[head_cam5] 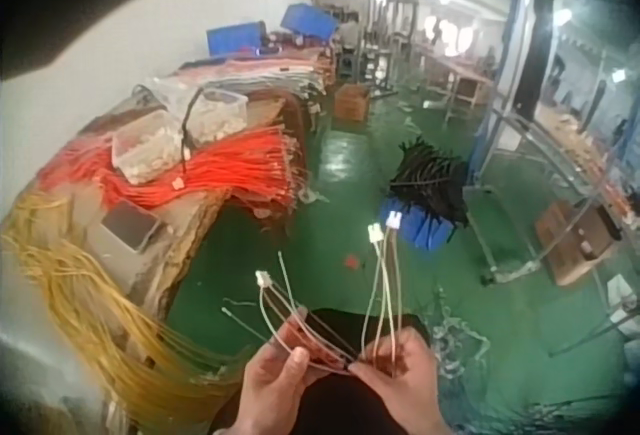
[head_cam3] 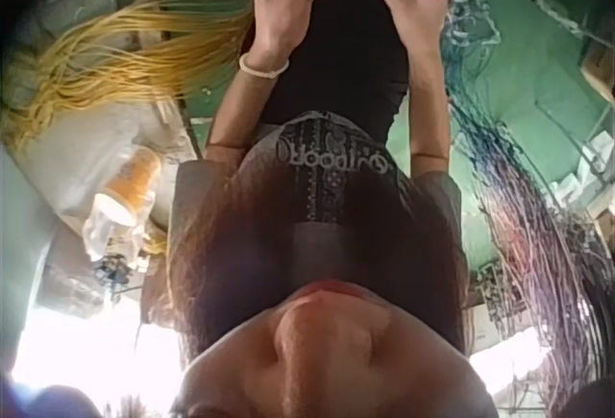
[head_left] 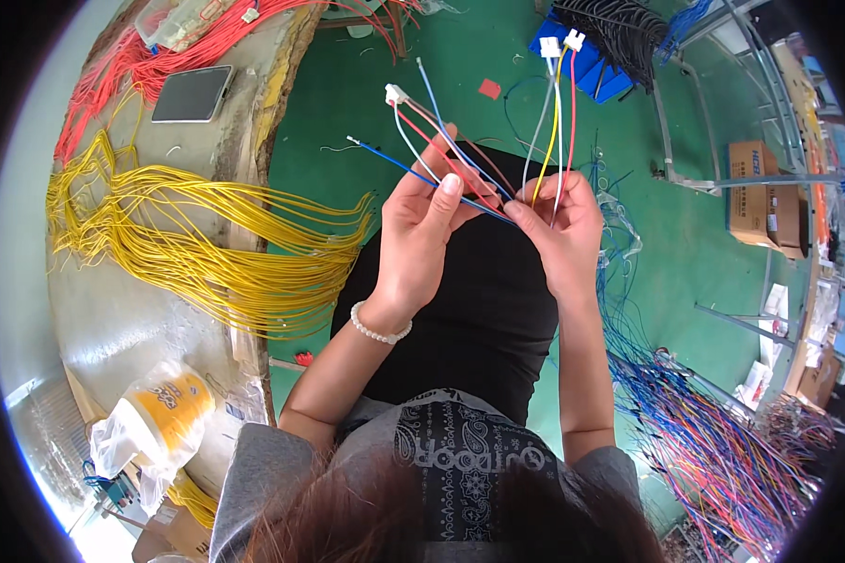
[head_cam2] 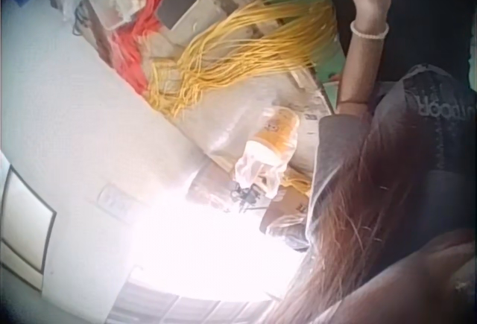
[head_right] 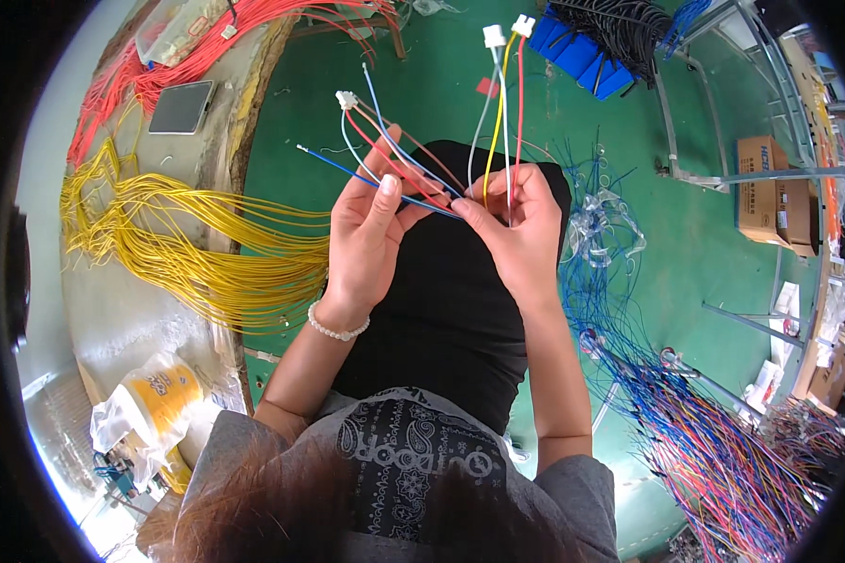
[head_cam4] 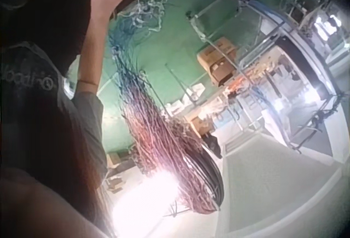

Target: Manual assembly of multi-colored wire harnesses by inserting wires into connectors.

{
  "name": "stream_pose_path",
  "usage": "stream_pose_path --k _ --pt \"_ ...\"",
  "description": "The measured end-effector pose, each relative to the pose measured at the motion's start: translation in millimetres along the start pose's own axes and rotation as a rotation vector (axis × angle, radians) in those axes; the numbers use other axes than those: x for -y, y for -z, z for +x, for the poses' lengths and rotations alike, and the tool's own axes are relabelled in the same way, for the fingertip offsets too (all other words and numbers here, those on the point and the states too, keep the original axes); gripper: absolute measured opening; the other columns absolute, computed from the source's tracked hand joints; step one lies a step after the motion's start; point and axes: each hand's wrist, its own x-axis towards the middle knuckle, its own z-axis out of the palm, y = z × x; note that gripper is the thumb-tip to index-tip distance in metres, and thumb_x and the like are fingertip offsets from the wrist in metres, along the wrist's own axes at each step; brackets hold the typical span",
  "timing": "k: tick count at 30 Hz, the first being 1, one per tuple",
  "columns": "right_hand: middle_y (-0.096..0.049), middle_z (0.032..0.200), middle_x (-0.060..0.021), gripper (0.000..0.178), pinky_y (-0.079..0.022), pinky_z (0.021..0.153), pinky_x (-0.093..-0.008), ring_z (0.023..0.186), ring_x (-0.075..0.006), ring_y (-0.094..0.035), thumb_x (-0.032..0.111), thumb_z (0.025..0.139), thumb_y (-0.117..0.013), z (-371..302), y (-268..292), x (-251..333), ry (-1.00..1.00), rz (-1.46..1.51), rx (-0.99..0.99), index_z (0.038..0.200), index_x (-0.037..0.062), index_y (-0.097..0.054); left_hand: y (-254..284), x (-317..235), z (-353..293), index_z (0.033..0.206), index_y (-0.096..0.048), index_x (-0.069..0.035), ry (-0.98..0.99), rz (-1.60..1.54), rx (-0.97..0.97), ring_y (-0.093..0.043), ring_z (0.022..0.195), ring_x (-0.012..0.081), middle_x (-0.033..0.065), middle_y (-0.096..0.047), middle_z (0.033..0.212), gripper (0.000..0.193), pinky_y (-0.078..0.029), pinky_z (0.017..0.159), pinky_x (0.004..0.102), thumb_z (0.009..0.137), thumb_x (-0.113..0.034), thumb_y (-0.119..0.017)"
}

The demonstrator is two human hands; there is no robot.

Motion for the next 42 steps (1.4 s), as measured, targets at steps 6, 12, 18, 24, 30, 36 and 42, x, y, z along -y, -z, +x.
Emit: stream_pose_path --k 6,12,18,24,30,36,42 --pt "-0.061 0.086 -0.0061 0.026 -0.050 0.073 -0.0248 0.077 -0.0116 -0.060 -0.007 0.079 -0.068 2 -2 -2 -0.009 0.045 -0.116 0.091 0.0052 -0.048 -2 2 -4 0.129 -0.045 0.001 -0.022 0.015 -0.083 -0.062 0.095 0.0190 0.0081 -0.061 0.099 0.036 -0.052 0.088 0.0343 0.099 -0.018 -0.049" --pt "-0.062 0.089 -0.0086 0.021 -0.051 0.074 -0.0265 0.079 -0.0139 -0.062 -0.003 0.083 -0.066 6 4 -3 -0.091 0.035 -0.081 0.091 0.0048 -0.049 1 -2 2 0.109 -0.058 -0.006 0.008 0.049 -0.095 -0.057 0.094 0.0119 0.0024 -0.061 0.105 0.021 -0.043 0.090 0.0325 0.097 -0.023 -0.055" --pt "-0.066 0.089 -0.0116 0.012 -0.051 0.079 -0.0271 0.085 -0.0158 -0.064 0.006 0.091 -0.058 13 16 -4 -0.186 -0.084 0.035 0.094 0.0052 -0.046 -4 -8 8 0.108 -0.064 -0.010 0.322 -0.405 0.078 -0.052 0.106 0.0131 -0.0001 -0.060 0.112 0.024 -0.032 0.098 0.0376 0.095 -0.030 -0.057" --pt "-0.067 0.097 -0.0136 0.025 -0.050 0.077 -0.0249 0.085 -0.0130 -0.063 0.005 0.088 -0.062 11 16 9 -0.232 -0.027 0.150 0.106 0.0029 -0.045 -11 0 18 0.105 -0.067 -0.002 0.177 -0.133 -0.095 -0.057 0.093 0.0118 0.0031 -0.065 0.101 0.026 -0.041 0.089 0.0282 0.094 -0.025 -0.060" --pt "-0.066 0.094 -0.0057 0.042 -0.049 0.075 -0.0235 0.085 -0.0110 -0.063 0.000 0.078 -0.072 12 2 14 -0.131 -0.380 0.231 0.116 0.0007 -0.055 -21 4 22 0.107 -0.066 0.000 0.207 -0.140 -0.118 -0.056 0.087 0.0087 0.0025 -0.065 0.093 0.029 -0.043 0.084 0.0247 0.093 -0.025 -0.061" --pt "-0.063 0.097 -0.0079 0.024 -0.053 0.086 -0.0324 0.089 -0.0156 -0.063 0.006 0.089 -0.062 19 13 3 -0.268 0.048 0.064 0.110 -0.0034 -0.060 -14 10 20 0.117 -0.058 -0.001 0.139 -0.068 -0.113 -0.053 0.083 0.0085 0.0001 -0.058 0.091 0.031 -0.045 0.080 0.0262 0.099 -0.025 -0.049" --pt "-0.063 0.100 -0.0095 0.025 -0.046 0.098 -0.0377 0.101 -0.0229 -0.062 0.014 0.091 -0.061 19 22 0 -0.269 0.288 0.101 0.108 -0.0038 -0.059 4 14 19 0.113 -0.055 -0.001 0.089 -0.060 -0.112 -0.053 0.084 0.0106 0.0019 -0.055 0.090 0.025 -0.046 0.082 0.0262 0.102 -0.018 -0.041"
